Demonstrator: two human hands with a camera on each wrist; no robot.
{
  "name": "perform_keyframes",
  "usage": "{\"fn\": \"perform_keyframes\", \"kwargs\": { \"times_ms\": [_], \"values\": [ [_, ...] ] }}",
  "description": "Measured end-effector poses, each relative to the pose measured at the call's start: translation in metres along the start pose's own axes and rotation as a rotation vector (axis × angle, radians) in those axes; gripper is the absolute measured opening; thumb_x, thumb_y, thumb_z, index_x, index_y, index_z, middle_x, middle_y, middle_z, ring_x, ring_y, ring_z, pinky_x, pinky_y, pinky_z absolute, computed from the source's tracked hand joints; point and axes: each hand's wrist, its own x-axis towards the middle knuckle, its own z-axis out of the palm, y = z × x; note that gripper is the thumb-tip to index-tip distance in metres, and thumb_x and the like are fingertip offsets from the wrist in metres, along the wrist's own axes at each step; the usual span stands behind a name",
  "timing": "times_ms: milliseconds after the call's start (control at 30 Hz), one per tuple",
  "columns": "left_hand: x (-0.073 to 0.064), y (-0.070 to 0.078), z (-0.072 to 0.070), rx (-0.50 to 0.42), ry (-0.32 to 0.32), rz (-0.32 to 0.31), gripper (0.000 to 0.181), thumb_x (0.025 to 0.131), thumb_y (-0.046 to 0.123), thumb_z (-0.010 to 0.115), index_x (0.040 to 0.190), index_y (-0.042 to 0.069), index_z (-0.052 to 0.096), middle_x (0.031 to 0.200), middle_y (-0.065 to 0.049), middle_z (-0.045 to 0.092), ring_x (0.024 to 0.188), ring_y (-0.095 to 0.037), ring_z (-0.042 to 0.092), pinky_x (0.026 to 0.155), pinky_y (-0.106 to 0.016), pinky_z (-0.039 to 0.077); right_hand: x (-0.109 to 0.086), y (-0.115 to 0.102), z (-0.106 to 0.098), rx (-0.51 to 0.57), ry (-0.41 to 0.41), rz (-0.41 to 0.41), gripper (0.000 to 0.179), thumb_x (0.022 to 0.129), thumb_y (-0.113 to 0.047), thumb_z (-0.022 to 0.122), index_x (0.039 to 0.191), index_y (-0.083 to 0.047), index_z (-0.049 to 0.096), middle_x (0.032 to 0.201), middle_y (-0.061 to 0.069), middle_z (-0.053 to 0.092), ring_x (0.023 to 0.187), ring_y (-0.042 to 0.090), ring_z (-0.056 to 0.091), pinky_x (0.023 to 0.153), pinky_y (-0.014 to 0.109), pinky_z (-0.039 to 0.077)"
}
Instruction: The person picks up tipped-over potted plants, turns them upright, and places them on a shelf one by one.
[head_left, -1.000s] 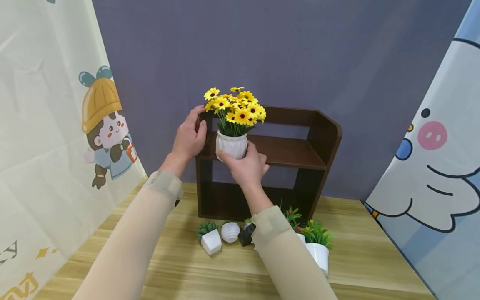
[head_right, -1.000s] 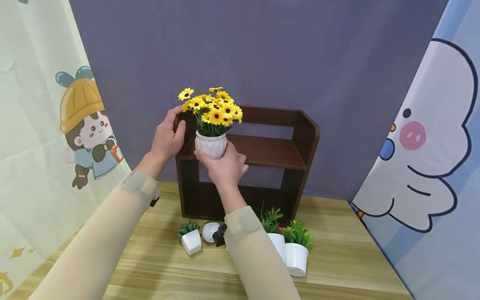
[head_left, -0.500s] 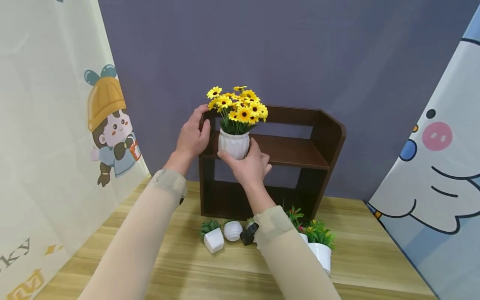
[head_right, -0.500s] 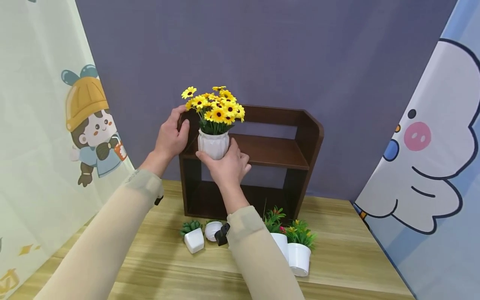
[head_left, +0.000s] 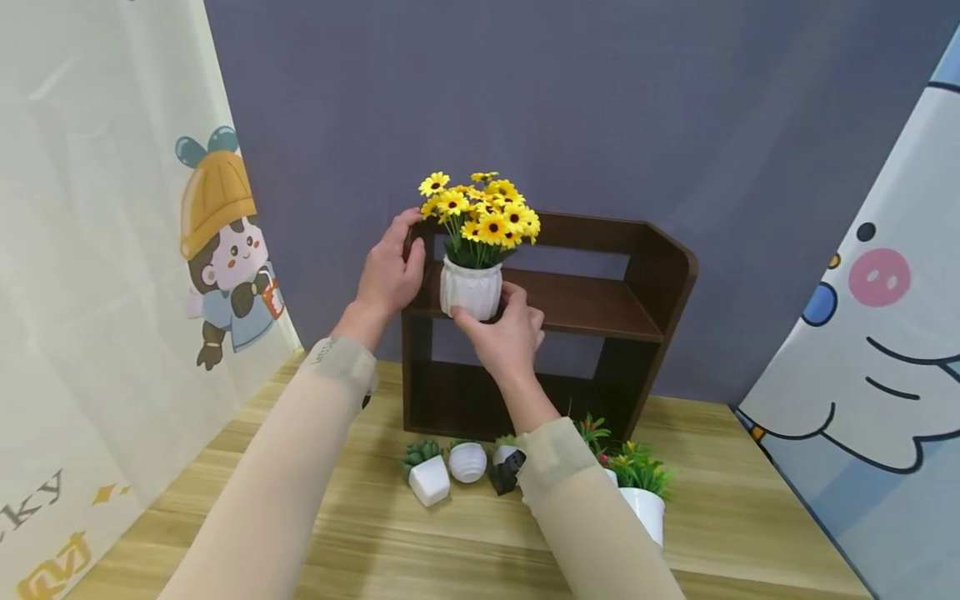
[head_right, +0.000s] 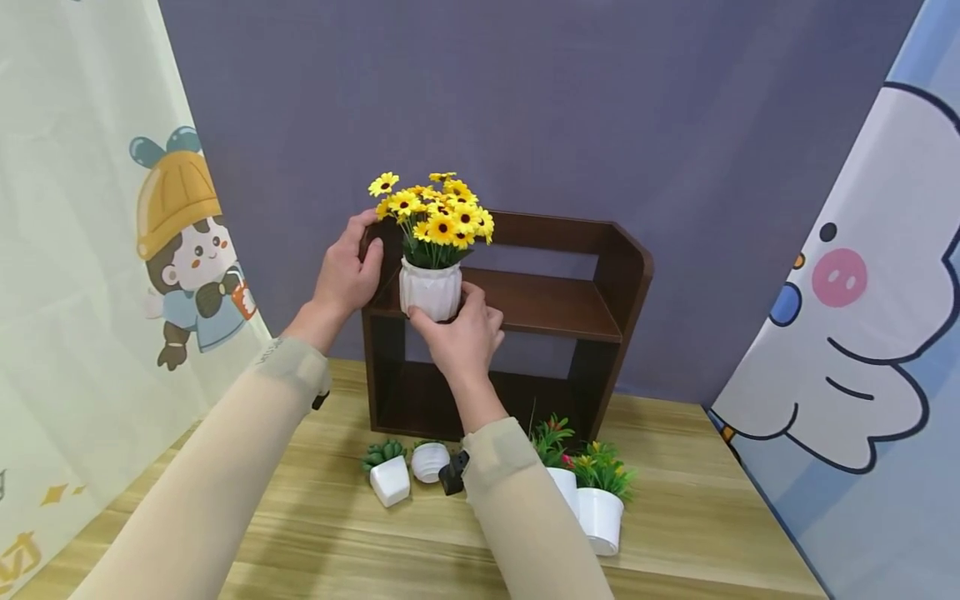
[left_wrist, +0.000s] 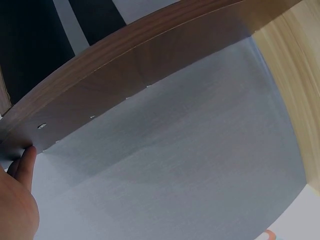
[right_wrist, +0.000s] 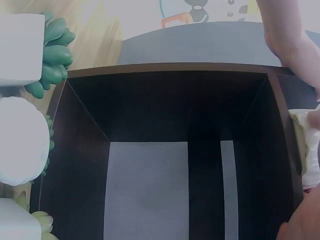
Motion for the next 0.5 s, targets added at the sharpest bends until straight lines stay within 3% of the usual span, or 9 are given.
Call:
{"fn": "perform_keyframes", "kwargs": {
  "times_ms": [500],
  "values": [
    [-0.0015,0.0008,0.0037,0.011,0.023,0.033,0.048,0.112,0.022,0.05,0.158,0.007,0.051,0.168,-0.012,0.054,0.148,-0.041,0.058,0.123,-0.055,0.046,0.002,0.0029,0.0024,-0.067,0.039,-0.031,0.086,0.087,-0.059,0.086,0.155,-0.017,0.056,0.149,0.005,0.065,0.136,0.035,0.041,0.113,0.061,0.029]
  ]
}}
